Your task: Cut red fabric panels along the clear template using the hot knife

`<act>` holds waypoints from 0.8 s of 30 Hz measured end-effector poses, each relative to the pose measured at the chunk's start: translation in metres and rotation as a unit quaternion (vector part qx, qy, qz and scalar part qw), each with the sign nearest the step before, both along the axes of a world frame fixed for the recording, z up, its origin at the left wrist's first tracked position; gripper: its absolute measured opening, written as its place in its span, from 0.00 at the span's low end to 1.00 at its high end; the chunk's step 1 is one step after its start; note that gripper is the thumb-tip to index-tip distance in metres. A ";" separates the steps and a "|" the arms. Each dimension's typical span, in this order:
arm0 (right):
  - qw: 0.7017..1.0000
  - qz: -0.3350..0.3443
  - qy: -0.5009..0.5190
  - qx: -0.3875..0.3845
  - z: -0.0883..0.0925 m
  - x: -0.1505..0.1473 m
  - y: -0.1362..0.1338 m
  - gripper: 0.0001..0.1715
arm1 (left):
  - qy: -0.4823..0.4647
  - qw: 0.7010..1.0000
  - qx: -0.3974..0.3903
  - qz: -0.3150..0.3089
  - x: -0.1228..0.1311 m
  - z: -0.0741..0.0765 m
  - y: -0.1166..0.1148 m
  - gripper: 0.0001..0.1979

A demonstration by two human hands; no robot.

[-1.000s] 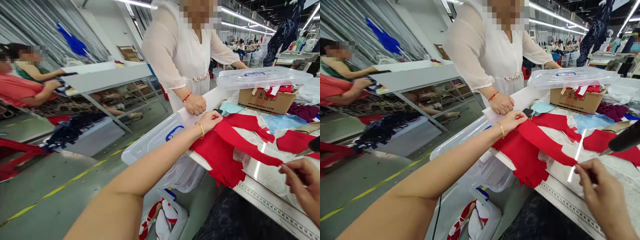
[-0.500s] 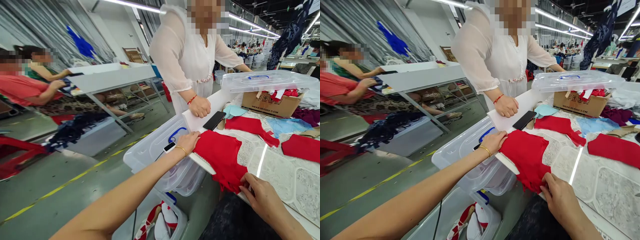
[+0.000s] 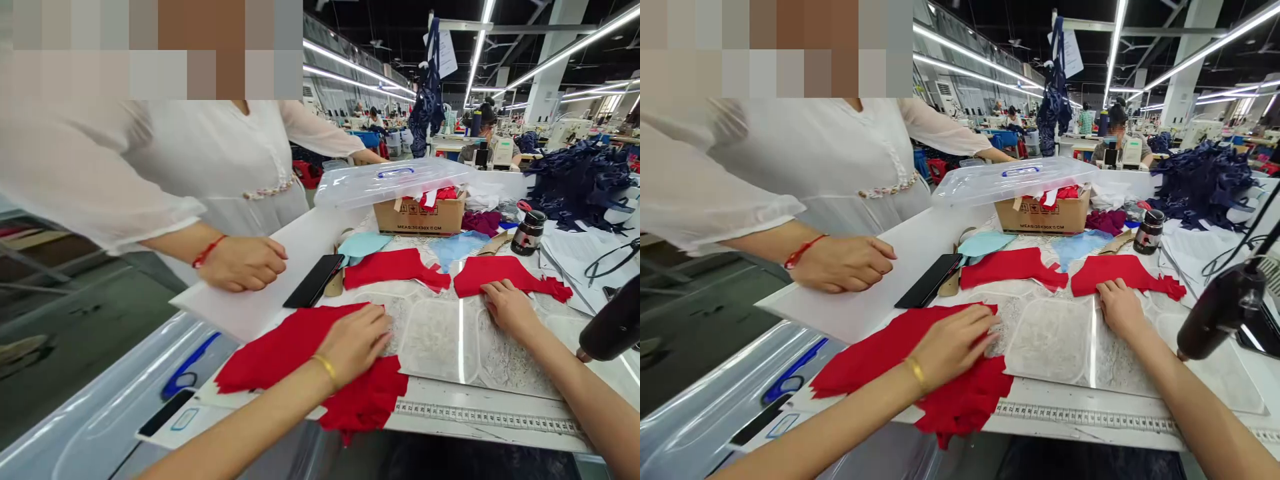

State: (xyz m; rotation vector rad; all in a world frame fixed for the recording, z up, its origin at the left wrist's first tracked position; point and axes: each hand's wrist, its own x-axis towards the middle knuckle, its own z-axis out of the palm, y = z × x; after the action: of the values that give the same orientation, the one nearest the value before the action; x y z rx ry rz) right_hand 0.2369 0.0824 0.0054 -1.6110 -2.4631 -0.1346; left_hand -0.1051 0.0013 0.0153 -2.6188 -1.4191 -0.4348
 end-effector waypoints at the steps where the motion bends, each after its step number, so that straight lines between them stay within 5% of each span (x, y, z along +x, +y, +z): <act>1: 1.000 0.005 -0.001 -0.003 -0.002 0.002 0.003 0.15 | 0.003 0.998 -0.056 -0.009 0.021 0.000 0.009 0.09; 6: 1.000 0.017 0.006 -0.010 -0.007 0.006 0.012 0.14 | -0.004 0.994 -0.105 -0.026 0.107 -0.005 0.051 0.09; 10: 0.999 0.022 0.022 -0.015 -0.009 0.009 0.017 0.14 | -0.036 0.992 -0.123 0.001 0.140 -0.015 0.078 0.07; 24: 0.996 0.022 0.080 -0.012 -0.013 0.010 0.021 0.09 | -0.169 0.963 -0.210 0.028 0.132 -0.041 0.113 0.15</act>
State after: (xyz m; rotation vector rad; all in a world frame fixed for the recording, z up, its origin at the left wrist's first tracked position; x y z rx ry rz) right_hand 0.2466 0.1038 -0.0076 -1.5122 -2.3836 0.0288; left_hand 0.0273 0.1142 -0.0252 -2.9237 -1.8675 -0.6645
